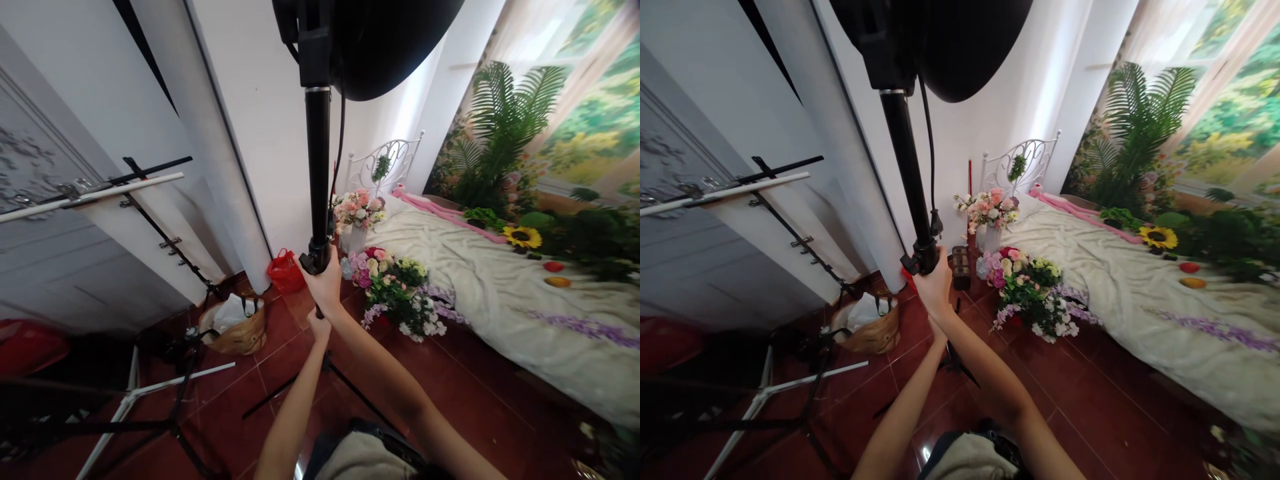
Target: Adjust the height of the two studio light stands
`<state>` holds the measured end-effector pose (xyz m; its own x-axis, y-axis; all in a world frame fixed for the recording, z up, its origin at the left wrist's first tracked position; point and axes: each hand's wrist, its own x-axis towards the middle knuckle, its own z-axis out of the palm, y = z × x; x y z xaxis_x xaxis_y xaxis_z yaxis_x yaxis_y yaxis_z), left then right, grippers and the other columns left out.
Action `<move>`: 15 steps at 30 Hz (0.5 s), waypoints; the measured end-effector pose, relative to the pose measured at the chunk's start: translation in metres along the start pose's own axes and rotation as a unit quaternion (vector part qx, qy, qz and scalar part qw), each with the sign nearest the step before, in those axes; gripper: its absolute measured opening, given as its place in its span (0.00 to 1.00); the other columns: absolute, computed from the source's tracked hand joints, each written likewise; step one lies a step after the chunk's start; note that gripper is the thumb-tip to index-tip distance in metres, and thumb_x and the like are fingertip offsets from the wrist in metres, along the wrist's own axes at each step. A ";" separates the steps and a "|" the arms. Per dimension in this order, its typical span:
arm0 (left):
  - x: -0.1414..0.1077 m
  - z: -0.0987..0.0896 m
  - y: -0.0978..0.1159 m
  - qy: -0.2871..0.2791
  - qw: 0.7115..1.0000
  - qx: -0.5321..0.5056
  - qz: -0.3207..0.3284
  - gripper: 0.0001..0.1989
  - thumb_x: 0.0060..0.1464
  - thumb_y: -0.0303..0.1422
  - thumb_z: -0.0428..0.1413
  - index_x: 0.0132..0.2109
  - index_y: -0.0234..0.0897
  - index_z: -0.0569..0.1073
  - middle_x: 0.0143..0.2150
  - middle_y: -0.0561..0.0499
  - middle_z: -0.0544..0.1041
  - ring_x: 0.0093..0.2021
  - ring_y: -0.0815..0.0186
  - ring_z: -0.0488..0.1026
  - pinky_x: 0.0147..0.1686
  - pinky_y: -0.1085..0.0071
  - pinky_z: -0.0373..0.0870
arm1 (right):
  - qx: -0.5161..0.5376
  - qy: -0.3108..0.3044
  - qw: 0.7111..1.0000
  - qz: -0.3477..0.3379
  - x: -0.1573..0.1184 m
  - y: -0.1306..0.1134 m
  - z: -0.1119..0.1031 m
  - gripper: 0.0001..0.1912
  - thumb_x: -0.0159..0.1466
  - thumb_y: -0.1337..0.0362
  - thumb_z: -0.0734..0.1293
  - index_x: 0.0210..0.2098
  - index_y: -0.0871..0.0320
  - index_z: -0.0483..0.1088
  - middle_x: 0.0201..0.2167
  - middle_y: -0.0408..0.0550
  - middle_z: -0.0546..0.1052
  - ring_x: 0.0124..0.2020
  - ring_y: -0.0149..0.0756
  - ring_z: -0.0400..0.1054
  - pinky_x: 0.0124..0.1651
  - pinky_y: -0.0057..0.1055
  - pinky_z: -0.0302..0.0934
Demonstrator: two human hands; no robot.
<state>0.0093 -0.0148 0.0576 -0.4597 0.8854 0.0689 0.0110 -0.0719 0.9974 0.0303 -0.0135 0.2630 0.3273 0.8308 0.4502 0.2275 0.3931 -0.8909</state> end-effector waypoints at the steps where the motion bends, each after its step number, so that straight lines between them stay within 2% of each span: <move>1: 0.001 0.001 -0.001 0.002 1.000 -0.002 0.001 0.09 0.36 0.35 0.60 0.19 0.34 0.69 0.19 0.49 0.71 0.24 0.66 0.66 0.23 0.72 0.62 | 0.003 0.002 1.000 0.001 -0.001 -0.001 0.000 0.23 0.53 0.53 0.67 0.43 0.56 0.58 0.34 0.45 0.72 0.35 0.37 0.68 0.38 0.31 0.64; 8: 0.005 0.002 -0.017 -0.027 1.000 -0.003 0.013 0.09 0.37 0.35 0.59 0.21 0.32 0.71 0.21 0.50 0.72 0.25 0.66 0.67 0.26 0.71 0.65 | 0.015 0.001 1.000 0.016 -0.008 0.005 -0.002 0.22 0.54 0.58 0.66 0.45 0.55 0.55 0.33 0.43 0.72 0.31 0.34 0.68 0.34 0.29 0.63; 12: 0.006 0.000 -0.017 -0.034 0.999 0.003 0.011 0.09 0.36 0.34 0.59 0.19 0.33 0.69 0.20 0.50 0.72 0.27 0.64 0.69 0.26 0.71 0.66 | 0.009 -0.008 0.999 0.045 -0.011 0.006 -0.002 0.24 0.52 0.58 0.68 0.45 0.55 0.56 0.31 0.41 0.72 0.30 0.34 0.69 0.32 0.28 0.63; 15: 0.006 0.000 -0.015 -0.027 1.000 0.005 0.012 0.07 0.36 0.32 0.57 0.19 0.34 0.68 0.19 0.50 0.71 0.24 0.66 0.67 0.24 0.72 0.65 | 0.011 -0.028 0.999 0.035 -0.011 0.005 -0.006 0.26 0.53 0.56 0.68 0.47 0.55 0.55 0.32 0.42 0.72 0.31 0.35 0.70 0.34 0.29 0.64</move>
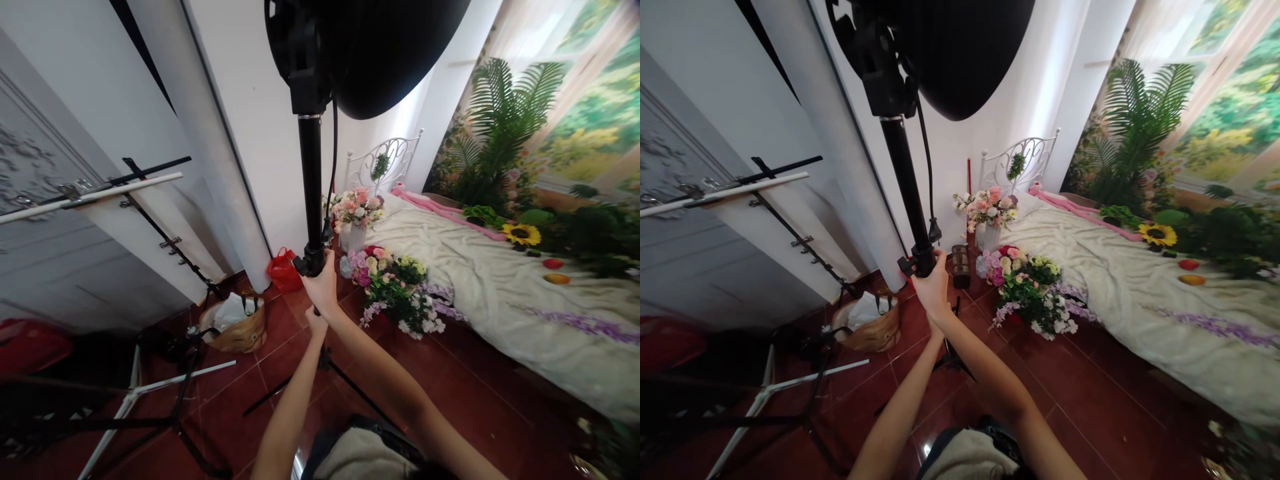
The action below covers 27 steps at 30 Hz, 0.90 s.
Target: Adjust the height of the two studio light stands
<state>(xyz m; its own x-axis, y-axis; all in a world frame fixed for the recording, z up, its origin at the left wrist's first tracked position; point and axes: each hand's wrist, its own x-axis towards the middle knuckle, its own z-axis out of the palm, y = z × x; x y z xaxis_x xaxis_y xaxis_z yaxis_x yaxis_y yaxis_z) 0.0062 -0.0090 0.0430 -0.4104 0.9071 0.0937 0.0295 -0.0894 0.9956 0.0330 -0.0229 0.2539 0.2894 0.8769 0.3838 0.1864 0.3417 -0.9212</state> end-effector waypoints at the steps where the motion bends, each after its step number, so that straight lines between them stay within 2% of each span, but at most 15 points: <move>1: 0.000 0.000 0.000 0.002 1.000 0.001 0.000 0.07 0.36 0.31 0.57 0.18 0.34 0.68 0.19 0.50 0.71 0.23 0.68 0.66 0.23 0.73 0.64 | 0.002 -0.017 1.000 -0.013 0.000 0.000 -0.003 0.28 0.53 0.56 0.68 0.49 0.56 0.55 0.34 0.43 0.72 0.32 0.35 0.70 0.35 0.30 0.65; 4: 0.000 0.001 -0.002 0.011 1.000 -0.002 -0.007 0.07 0.35 0.30 0.56 0.17 0.34 0.66 0.17 0.51 0.69 0.20 0.70 0.64 0.21 0.74 0.61 | 0.013 -0.089 0.992 -0.091 0.000 0.010 -0.023 0.35 0.53 0.55 0.70 0.54 0.58 0.52 0.43 0.50 0.72 0.40 0.37 0.70 0.43 0.35 0.66; 6: 0.000 0.003 -0.005 0.016 1.000 -0.002 -0.011 0.08 0.35 0.32 0.57 0.17 0.34 0.66 0.17 0.52 0.68 0.20 0.71 0.64 0.21 0.75 0.60 | 0.005 -0.117 0.983 -0.143 -0.004 0.028 -0.043 0.36 0.54 0.56 0.69 0.57 0.58 0.52 0.51 0.55 0.67 0.49 0.39 0.67 0.51 0.37 0.63; 8: 0.001 0.004 -0.009 0.019 1.000 0.009 -0.009 0.10 0.36 0.34 0.57 0.17 0.34 0.66 0.17 0.53 0.66 0.19 0.71 0.63 0.20 0.76 0.59 | -0.032 -0.116 0.980 -0.159 -0.016 0.058 -0.067 0.29 0.59 0.57 0.65 0.57 0.57 0.54 0.55 0.56 0.64 0.54 0.40 0.62 0.56 0.40 0.59; 10: 0.001 0.005 -0.011 0.022 0.999 0.025 -0.007 0.13 0.37 0.37 0.58 0.17 0.33 0.66 0.16 0.54 0.65 0.19 0.72 0.62 0.19 0.77 0.58 | -0.088 -0.118 0.978 -0.150 -0.035 0.094 -0.090 0.23 0.63 0.59 0.60 0.56 0.56 0.57 0.55 0.55 0.65 0.57 0.40 0.59 0.59 0.43 0.56; 13: 0.002 0.006 -0.015 0.026 0.999 0.038 -0.002 0.14 0.38 0.39 0.58 0.17 0.33 0.65 0.16 0.54 0.64 0.18 0.72 0.62 0.19 0.77 0.57 | -0.154 -0.188 0.959 -0.142 -0.070 0.146 -0.112 0.18 0.65 0.61 0.57 0.55 0.55 0.59 0.58 0.54 0.63 0.60 0.40 0.56 0.61 0.45 0.53; 15: 0.003 0.006 -0.018 0.025 0.999 0.043 0.007 0.14 0.38 0.39 0.58 0.18 0.33 0.66 0.16 0.53 0.65 0.19 0.72 0.62 0.19 0.77 0.58 | -0.183 -0.245 0.940 -0.151 -0.090 0.171 -0.116 0.16 0.66 0.62 0.56 0.52 0.55 0.62 0.61 0.52 0.58 0.63 0.40 0.51 0.62 0.46 0.51; 18: 0.003 0.007 -0.020 0.022 0.999 0.049 0.008 0.14 0.39 0.38 0.57 0.18 0.33 0.66 0.16 0.53 0.65 0.18 0.72 0.62 0.19 0.76 0.58 | -0.210 -0.268 0.927 -0.155 -0.101 0.192 -0.108 0.18 0.66 0.63 0.54 0.55 0.54 0.60 0.64 0.49 0.54 0.65 0.40 0.44 0.64 0.48 0.47; 23: 0.002 0.007 -0.022 0.018 0.999 0.028 0.000 0.14 0.38 0.38 0.58 0.17 0.33 0.65 0.16 0.54 0.65 0.18 0.73 0.61 0.19 0.77 0.57 | -0.208 -0.267 0.928 -0.154 -0.086 0.205 -0.089 0.24 0.67 0.62 0.53 0.62 0.55 0.50 0.62 0.51 0.57 0.65 0.37 0.45 0.65 0.49 0.43; 27: 0.003 0.006 -0.023 0.014 1.000 0.012 -0.004 0.13 0.38 0.37 0.59 0.18 0.32 0.67 0.18 0.53 0.67 0.19 0.72 0.63 0.20 0.77 0.58 | -0.167 -0.252 0.946 -0.117 -0.072 0.217 -0.082 0.20 0.67 0.60 0.53 0.57 0.56 0.58 0.56 0.53 0.66 0.63 0.37 0.51 0.62 0.47 0.48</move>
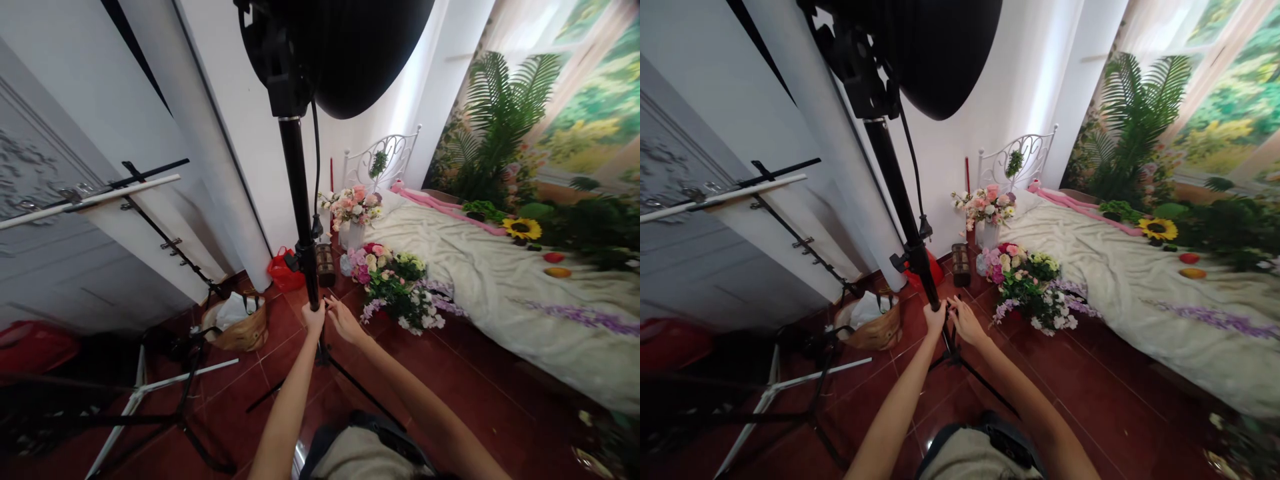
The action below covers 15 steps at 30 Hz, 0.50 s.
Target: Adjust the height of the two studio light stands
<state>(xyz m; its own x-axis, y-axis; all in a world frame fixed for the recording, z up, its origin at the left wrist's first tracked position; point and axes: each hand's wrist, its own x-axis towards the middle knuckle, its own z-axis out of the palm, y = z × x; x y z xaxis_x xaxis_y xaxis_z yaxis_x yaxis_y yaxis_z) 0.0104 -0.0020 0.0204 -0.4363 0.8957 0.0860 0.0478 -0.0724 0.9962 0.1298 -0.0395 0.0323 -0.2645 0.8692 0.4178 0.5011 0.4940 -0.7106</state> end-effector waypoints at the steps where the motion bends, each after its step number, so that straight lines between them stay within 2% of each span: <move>1: 0.000 0.000 0.000 -0.005 1.000 0.000 0.002 0.12 0.38 0.37 0.58 0.19 0.32 0.68 0.19 0.52 0.68 0.20 0.72 0.64 0.20 0.77 0.59 | 0.017 0.008 1.000 0.013 0.002 0.003 0.002 0.18 0.67 0.60 0.53 0.54 0.56 0.60 0.54 0.53 0.68 0.61 0.38 0.54 0.61 0.46 0.50; 3: 0.000 0.000 -0.001 -0.012 1.000 0.004 0.010 0.12 0.38 0.37 0.58 0.19 0.32 0.69 0.19 0.51 0.69 0.20 0.71 0.65 0.21 0.76 0.61 | 0.055 0.032 0.997 0.044 0.006 0.010 0.008 0.15 0.67 0.58 0.53 0.48 0.56 0.63 0.50 0.53 0.70 0.57 0.38 0.60 0.58 0.43 0.55; 6: 0.000 0.000 -0.001 -0.008 1.000 0.021 0.017 0.12 0.40 0.37 0.57 0.20 0.32 0.68 0.18 0.52 0.68 0.20 0.71 0.64 0.20 0.76 0.60 | 0.129 0.092 0.982 0.103 0.011 0.018 0.023 0.14 0.66 0.55 0.54 0.43 0.57 0.61 0.42 0.51 0.72 0.46 0.35 0.68 0.51 0.37 0.61; 10: 0.000 0.000 -0.001 -0.003 0.999 0.039 0.026 0.13 0.40 0.37 0.57 0.19 0.32 0.67 0.18 0.53 0.66 0.19 0.72 0.63 0.19 0.77 0.58 | 0.235 0.171 0.941 0.175 0.018 0.028 0.045 0.16 0.60 0.50 0.59 0.39 0.56 0.56 0.33 0.46 0.71 0.35 0.33 0.70 0.39 0.31 0.65; 13: 0.000 0.000 0.000 -0.007 0.999 0.029 0.024 0.14 0.40 0.38 0.57 0.18 0.33 0.65 0.17 0.53 0.65 0.18 0.73 0.61 0.19 0.77 0.57 | 0.209 0.199 0.922 0.258 0.026 0.038 0.054 0.19 0.55 0.49 0.63 0.37 0.56 0.56 0.28 0.42 0.70 0.28 0.32 0.68 0.33 0.29 0.64; 15: 0.000 0.000 0.001 -0.009 1.000 0.016 0.020 0.13 0.40 0.38 0.57 0.19 0.33 0.66 0.17 0.53 0.66 0.19 0.73 0.61 0.19 0.77 0.57 | 0.167 0.201 0.915 0.307 0.033 0.045 0.055 0.19 0.52 0.50 0.65 0.34 0.57 0.59 0.26 0.42 0.70 0.27 0.32 0.67 0.31 0.29 0.63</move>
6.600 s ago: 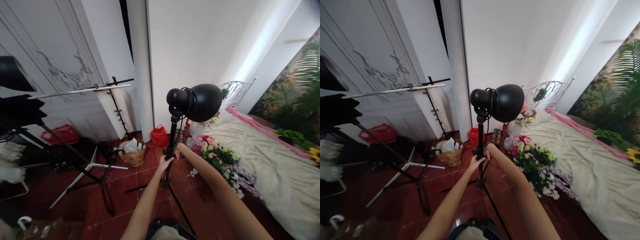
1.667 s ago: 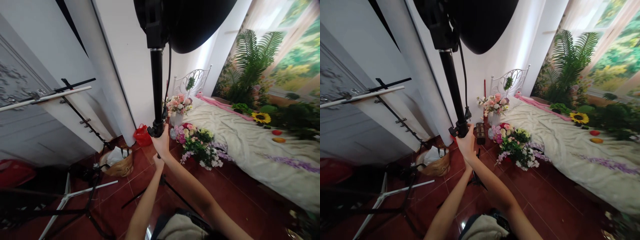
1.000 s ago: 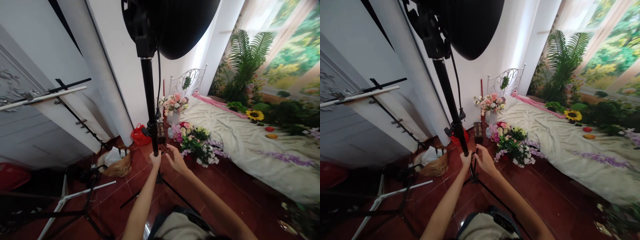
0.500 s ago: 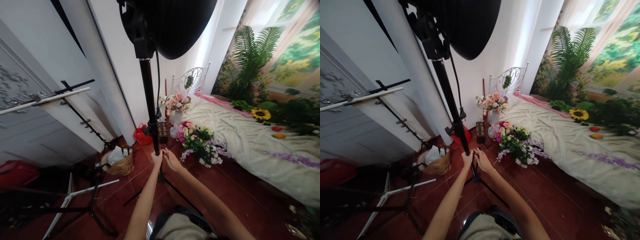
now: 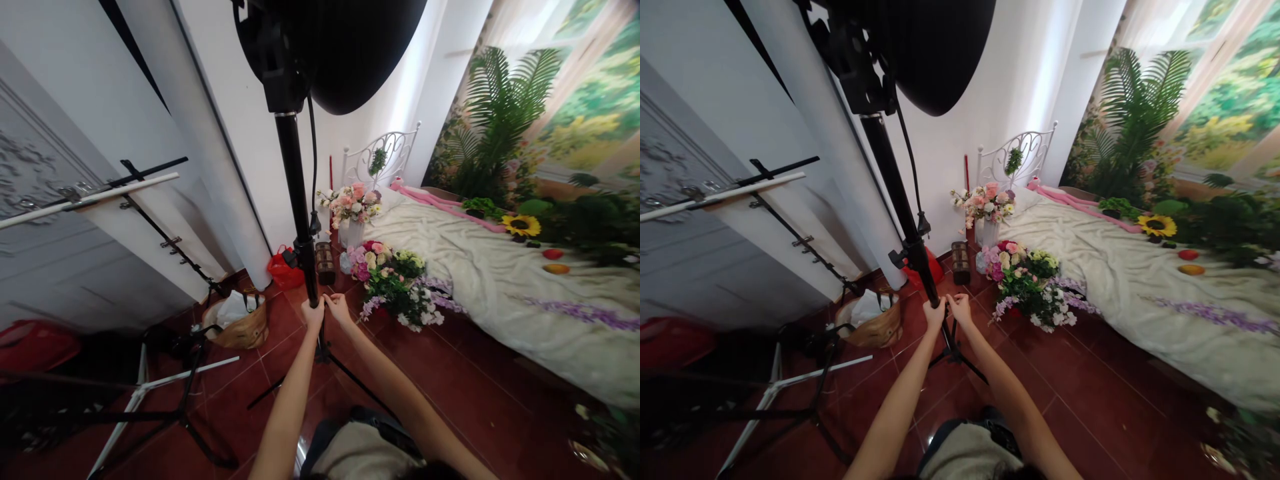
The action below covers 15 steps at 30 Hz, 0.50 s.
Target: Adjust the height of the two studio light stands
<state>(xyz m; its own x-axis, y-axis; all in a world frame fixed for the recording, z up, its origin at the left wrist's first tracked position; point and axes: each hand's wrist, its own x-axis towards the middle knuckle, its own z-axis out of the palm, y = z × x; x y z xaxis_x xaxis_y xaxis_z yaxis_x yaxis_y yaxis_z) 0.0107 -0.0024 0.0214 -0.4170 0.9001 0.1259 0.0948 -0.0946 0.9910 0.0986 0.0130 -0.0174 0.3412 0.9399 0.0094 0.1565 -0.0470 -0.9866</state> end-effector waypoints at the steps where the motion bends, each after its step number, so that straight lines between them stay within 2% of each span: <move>1: 0.000 0.000 0.000 0.000 1.000 -0.004 -0.001 0.13 0.39 0.38 0.57 0.19 0.33 0.66 0.18 0.53 0.66 0.19 0.73 0.62 0.19 0.77 0.58 | -0.017 0.004 1.000 0.010 0.005 0.000 0.001 0.19 0.50 0.51 0.66 0.32 0.57 0.60 0.26 0.43 0.70 0.27 0.33 0.67 0.31 0.30 0.63; 5: 0.001 0.001 -0.002 0.005 1.000 0.006 -0.008 0.14 0.39 0.38 0.58 0.19 0.32 0.67 0.17 0.53 0.66 0.19 0.72 0.62 0.19 0.77 0.58 | -0.042 -0.012 0.999 0.014 0.018 -0.004 -0.001 0.14 0.47 0.57 0.70 0.28 0.58 0.65 0.25 0.45 0.73 0.28 0.35 0.68 0.32 0.30 0.62; 8: 0.001 0.000 -0.004 0.010 1.000 0.015 -0.008 0.14 0.39 0.38 0.58 0.18 0.33 0.67 0.17 0.53 0.65 0.19 0.73 0.61 0.19 0.77 0.57 | -0.043 -0.051 0.998 -0.014 0.012 -0.010 -0.007 0.10 0.51 0.58 0.68 0.28 0.58 0.70 0.26 0.45 0.75 0.28 0.34 0.69 0.33 0.28 0.62; 11: 0.002 0.000 -0.004 -0.001 1.000 0.002 -0.008 0.13 0.39 0.38 0.58 0.19 0.33 0.67 0.18 0.53 0.67 0.19 0.72 0.62 0.20 0.77 0.58 | -0.037 -0.117 0.987 -0.105 -0.001 -0.015 -0.020 0.13 0.60 0.55 0.61 0.36 0.56 0.72 0.33 0.46 0.77 0.34 0.35 0.70 0.38 0.29 0.62; 15: 0.001 -0.001 -0.001 -0.005 1.000 -0.006 -0.017 0.13 0.38 0.38 0.59 0.19 0.33 0.68 0.18 0.52 0.68 0.19 0.71 0.64 0.20 0.76 0.59 | -0.105 -0.201 0.948 -0.225 -0.008 -0.023 -0.046 0.17 0.65 0.56 0.56 0.48 0.53 0.69 0.43 0.47 0.75 0.43 0.36 0.67 0.48 0.34 0.58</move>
<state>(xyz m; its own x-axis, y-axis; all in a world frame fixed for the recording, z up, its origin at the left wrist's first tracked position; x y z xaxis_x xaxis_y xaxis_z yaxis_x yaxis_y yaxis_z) 0.0093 -0.0014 0.0211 -0.4113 0.9068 0.0922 0.0708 -0.0690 0.9951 0.1346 -0.0092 0.0127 -0.1777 0.9313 0.3179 0.3974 0.3634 -0.8426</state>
